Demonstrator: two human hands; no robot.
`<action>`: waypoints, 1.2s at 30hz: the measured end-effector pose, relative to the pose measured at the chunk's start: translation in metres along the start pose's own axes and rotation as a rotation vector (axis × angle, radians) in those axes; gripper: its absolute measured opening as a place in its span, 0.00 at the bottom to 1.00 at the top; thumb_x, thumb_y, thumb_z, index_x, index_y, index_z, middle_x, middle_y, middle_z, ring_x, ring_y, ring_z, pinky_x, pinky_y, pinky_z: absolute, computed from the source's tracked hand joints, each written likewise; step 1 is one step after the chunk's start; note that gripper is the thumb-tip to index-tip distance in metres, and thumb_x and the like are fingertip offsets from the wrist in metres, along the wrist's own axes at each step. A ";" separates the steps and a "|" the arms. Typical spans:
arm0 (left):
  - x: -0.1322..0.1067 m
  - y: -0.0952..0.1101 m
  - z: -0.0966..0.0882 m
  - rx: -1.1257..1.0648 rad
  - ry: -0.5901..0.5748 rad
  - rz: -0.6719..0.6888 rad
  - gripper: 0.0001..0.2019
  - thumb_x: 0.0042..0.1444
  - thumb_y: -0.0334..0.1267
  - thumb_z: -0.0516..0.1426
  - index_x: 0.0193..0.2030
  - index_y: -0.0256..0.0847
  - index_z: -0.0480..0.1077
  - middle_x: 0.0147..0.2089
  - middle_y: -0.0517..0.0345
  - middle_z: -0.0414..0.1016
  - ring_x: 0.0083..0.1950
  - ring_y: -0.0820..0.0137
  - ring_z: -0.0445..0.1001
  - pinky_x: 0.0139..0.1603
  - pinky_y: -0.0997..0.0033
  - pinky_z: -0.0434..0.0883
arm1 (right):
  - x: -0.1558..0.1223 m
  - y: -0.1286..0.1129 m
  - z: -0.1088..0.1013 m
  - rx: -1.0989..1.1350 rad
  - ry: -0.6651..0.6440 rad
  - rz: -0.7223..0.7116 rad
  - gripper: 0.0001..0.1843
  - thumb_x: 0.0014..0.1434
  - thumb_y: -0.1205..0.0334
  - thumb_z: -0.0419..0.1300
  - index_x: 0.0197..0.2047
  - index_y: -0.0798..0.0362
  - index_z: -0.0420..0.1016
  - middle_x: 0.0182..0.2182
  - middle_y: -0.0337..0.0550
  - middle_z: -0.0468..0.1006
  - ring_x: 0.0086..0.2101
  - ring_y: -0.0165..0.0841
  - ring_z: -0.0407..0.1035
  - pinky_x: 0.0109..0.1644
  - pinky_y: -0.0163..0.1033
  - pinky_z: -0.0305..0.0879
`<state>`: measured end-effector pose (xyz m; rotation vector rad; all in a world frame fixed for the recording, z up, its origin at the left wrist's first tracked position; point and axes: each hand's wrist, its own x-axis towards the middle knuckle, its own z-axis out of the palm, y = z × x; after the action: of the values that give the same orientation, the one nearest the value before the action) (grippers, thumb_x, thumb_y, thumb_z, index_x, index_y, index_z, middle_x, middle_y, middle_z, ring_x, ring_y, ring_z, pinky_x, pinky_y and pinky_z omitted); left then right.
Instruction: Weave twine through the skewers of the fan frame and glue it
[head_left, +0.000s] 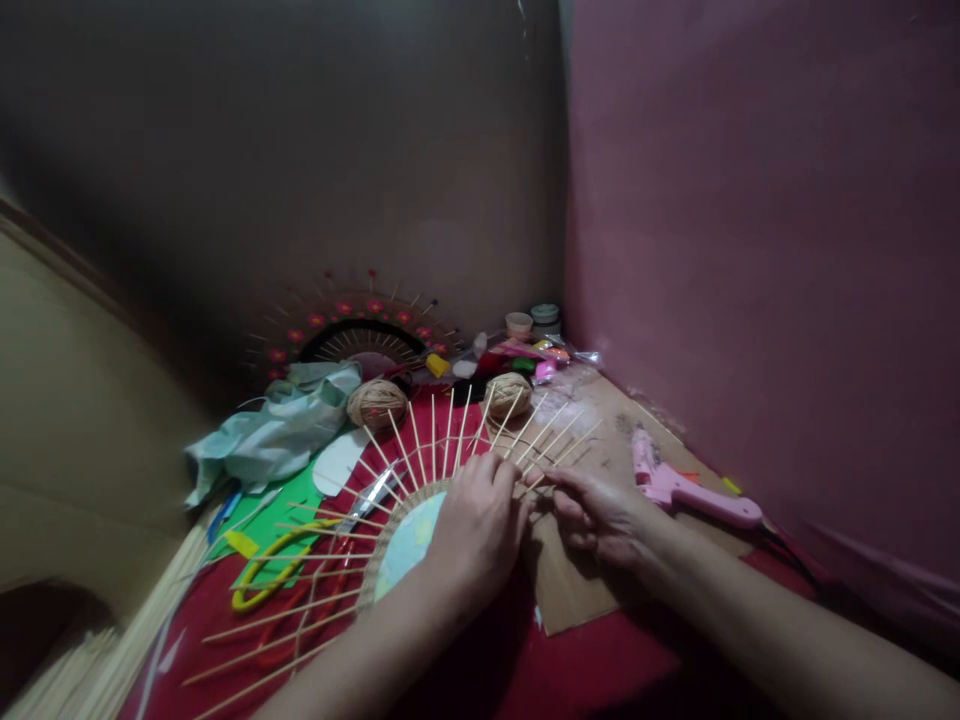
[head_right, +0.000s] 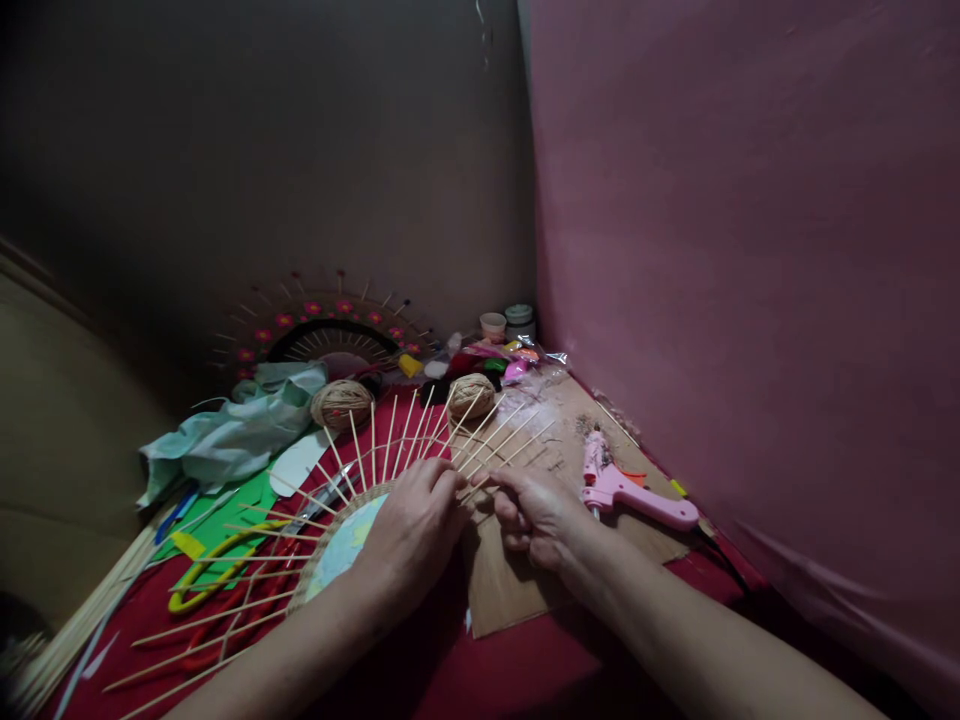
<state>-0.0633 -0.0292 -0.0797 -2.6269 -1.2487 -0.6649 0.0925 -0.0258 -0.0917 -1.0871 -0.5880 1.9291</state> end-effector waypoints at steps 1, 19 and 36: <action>0.001 -0.001 -0.002 -0.037 -0.008 -0.013 0.03 0.54 0.31 0.51 0.35 0.37 0.65 0.36 0.53 0.65 0.37 0.66 0.63 0.39 0.62 0.66 | -0.001 0.000 0.001 -0.001 0.008 0.004 0.08 0.56 0.61 0.51 0.32 0.54 0.69 0.07 0.26 0.52 0.11 0.20 0.37 0.14 0.27 0.33; 0.039 -0.024 -0.008 -0.301 -0.308 0.056 0.17 0.48 0.39 0.58 0.47 0.45 0.68 0.43 0.52 0.67 0.44 0.65 0.65 0.44 0.62 0.65 | -0.007 -0.004 -0.002 0.029 0.025 0.047 0.10 0.59 0.63 0.44 0.27 0.52 0.59 0.08 0.28 0.56 0.09 0.21 0.41 0.14 0.28 0.33; 0.049 -0.048 -0.044 -0.662 0.037 -0.403 0.14 0.52 0.44 0.52 0.30 0.35 0.71 0.25 0.61 0.67 0.28 0.74 0.62 0.29 0.75 0.60 | -0.009 -0.005 -0.008 0.019 0.011 0.058 0.11 0.59 0.64 0.45 0.33 0.58 0.66 0.10 0.31 0.59 0.10 0.19 0.41 0.13 0.27 0.36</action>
<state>-0.0872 0.0209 -0.0204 -2.8235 -1.8232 -1.3953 0.1037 -0.0308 -0.0879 -1.1130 -0.5366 1.9732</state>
